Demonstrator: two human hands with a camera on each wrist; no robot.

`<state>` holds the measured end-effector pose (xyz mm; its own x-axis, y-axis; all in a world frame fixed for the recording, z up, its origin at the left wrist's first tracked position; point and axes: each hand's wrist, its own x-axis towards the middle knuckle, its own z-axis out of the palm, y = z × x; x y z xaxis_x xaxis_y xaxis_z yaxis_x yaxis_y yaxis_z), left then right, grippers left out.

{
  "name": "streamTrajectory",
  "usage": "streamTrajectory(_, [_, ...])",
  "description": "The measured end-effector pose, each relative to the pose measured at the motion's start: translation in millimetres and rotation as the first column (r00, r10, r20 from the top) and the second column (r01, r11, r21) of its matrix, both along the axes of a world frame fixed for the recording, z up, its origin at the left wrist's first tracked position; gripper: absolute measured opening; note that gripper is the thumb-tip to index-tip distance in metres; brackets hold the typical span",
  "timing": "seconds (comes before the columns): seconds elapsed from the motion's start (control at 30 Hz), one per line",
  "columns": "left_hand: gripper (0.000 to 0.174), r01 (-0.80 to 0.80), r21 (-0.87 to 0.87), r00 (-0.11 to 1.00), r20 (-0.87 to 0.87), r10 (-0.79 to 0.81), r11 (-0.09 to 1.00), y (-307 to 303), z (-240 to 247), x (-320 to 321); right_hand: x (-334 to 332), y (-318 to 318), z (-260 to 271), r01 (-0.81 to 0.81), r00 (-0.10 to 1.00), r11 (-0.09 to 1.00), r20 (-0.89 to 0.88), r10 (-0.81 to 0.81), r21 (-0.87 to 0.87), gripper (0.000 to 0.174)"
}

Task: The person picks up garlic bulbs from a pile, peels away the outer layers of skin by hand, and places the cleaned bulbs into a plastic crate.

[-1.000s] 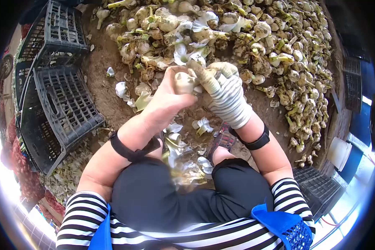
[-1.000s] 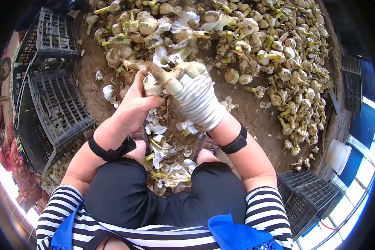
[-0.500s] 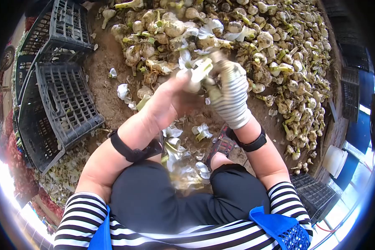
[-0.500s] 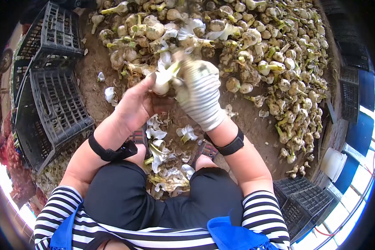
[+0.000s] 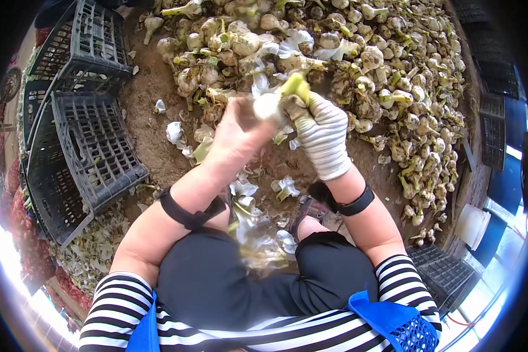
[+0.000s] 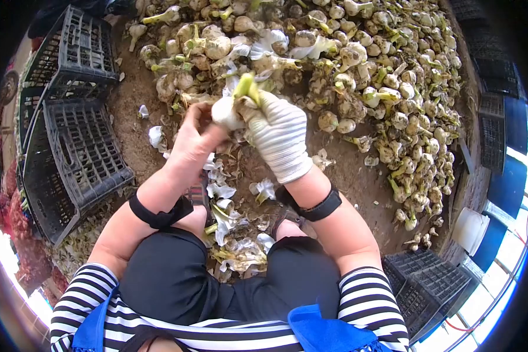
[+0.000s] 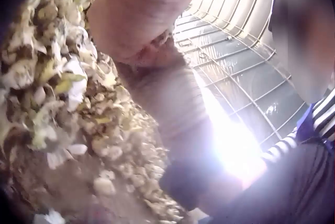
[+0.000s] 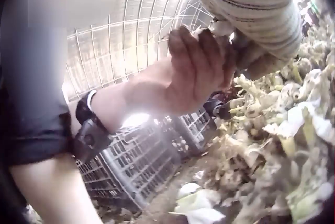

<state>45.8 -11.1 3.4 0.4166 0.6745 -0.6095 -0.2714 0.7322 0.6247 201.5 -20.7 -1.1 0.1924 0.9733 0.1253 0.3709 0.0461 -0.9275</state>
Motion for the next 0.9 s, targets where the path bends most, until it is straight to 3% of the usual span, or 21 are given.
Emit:
streamTrajectory(0.03, [0.042,0.074,0.371,0.98,-0.199,0.002,0.926,-2,-11,-4,2,-2,3,-0.035,0.995,0.999,0.089,0.035,0.004,0.016])
streamTrajectory(0.07, [0.04,0.21,0.665,0.925,-0.374,0.076,0.717,-3,-17,-7,4,-4,10,-0.07,0.982,0.998,0.176,0.068,0.002,0.015])
streamTrajectory(0.1, [0.043,0.123,0.467,0.979,-0.201,-0.03,0.875,0,-4,-10,10,-4,19,-0.074,0.993,0.983,-0.102,0.057,-0.169,0.016])
streamTrajectory(0.13, [0.041,0.118,0.368,0.991,-0.101,-0.086,0.922,4,4,-15,14,-4,24,-0.122,0.93,0.937,-0.367,-0.007,-0.327,0.016])
streamTrajectory(0.17, [0.04,0.132,0.411,0.99,-0.103,-0.098,0.902,5,3,-16,16,-3,22,-0.138,0.831,0.936,-0.553,-0.069,-0.325,0.017])
streamTrajectory(0.23, [0.039,0.148,0.452,0.988,-0.103,-0.113,0.88,7,2,-15,24,-6,20,-0.186,0.86,0.889,-0.507,-0.06,-0.42,0.02])
streamTrajectory(0.27, [0.037,0.319,0.716,0.908,-0.418,0.015,0.621,8,3,-14,24,-7,19,-0.197,0.866,0.89,-0.498,-0.039,-0.411,0.02])
streamTrajectory(0.3, [0.035,0.548,0.785,0.746,-0.615,0.255,0.29,8,3,-13,19,-9,24,-0.222,0.866,0.896,-0.501,0.0,-0.384,0.02])
streamTrajectory(0.33, [0.035,0.551,0.782,0.745,-0.618,0.249,0.292,7,6,-14,12,-12,28,-0.245,0.863,0.901,-0.503,0.035,-0.357,0.02])
streamTrajectory(0.4, [0.027,0.474,0.694,0.797,-0.599,0.071,0.542,9,14,-15,9,-10,12,-0.208,0.895,0.943,-0.439,0.076,-0.261,0.018])
streamTrajectory(0.43, [0.017,0.445,0.682,0.795,-0.599,0.095,0.581,7,19,-11,12,-5,3,-0.157,0.979,0.964,-0.16,0.123,-0.216,0.017])
streamTrajectory(0.47, [0.017,0.448,0.682,0.796,-0.598,0.089,0.578,6,14,-11,16,0,-7,-0.119,0.981,0.98,0.137,0.14,-0.157,0.017])
streamTrajectory(0.53, [0.011,0.185,0.787,0.927,-0.339,0.162,0.589,6,2,-13,21,9,-36,-0.111,0.888,0.976,0.422,0.181,-0.186,0.021])
streamTrajectory(0.57, [0.01,0.095,0.666,0.969,-0.231,0.084,0.74,2,7,-17,22,8,-47,-0.112,0.812,0.972,0.545,0.209,-0.207,0.02])
streamTrajectory(0.6, [0.01,0.099,0.664,0.969,-0.234,0.08,0.741,1,10,-18,21,5,-54,-0.111,0.72,0.966,0.651,0.24,-0.233,0.02])
streamTrajectory(0.67, [0.014,-0.208,0.302,0.97,0.187,0.156,0.93,4,13,-22,24,-8,-77,-0.177,0.724,0.921,0.588,0.361,-0.347,0.019])
streamTrajectory(0.73, [0.019,-0.357,0.094,0.9,0.302,0.316,0.929,14,7,-29,34,-15,-69,-0.25,0.65,0.818,0.537,0.538,-0.518,0.023])
streamTrajectory(0.8, [0.019,-0.415,-0.033,0.829,0.399,0.393,0.909,23,0,-34,37,-18,-57,-0.181,0.528,0.931,0.768,0.363,-0.316,0.033])
streamTrajectory(0.83, [0.021,-0.396,-0.074,0.824,0.412,0.389,0.915,25,-7,-39,35,-17,-53,-0.193,0.568,0.98,0.809,0.15,-0.046,0.044])
streamTrajectory(0.87, [0.021,-0.395,-0.072,0.825,0.412,0.388,0.916,24,-9,-39,32,-16,-47,-0.191,0.569,0.98,0.809,0.148,-0.045,0.044])
streamTrajectory(0.9, [0.022,-0.39,-0.103,0.825,0.402,0.397,0.915,22,-9,-35,24,-12,-24,-0.223,0.867,0.966,0.428,0.257,-0.128,0.042])
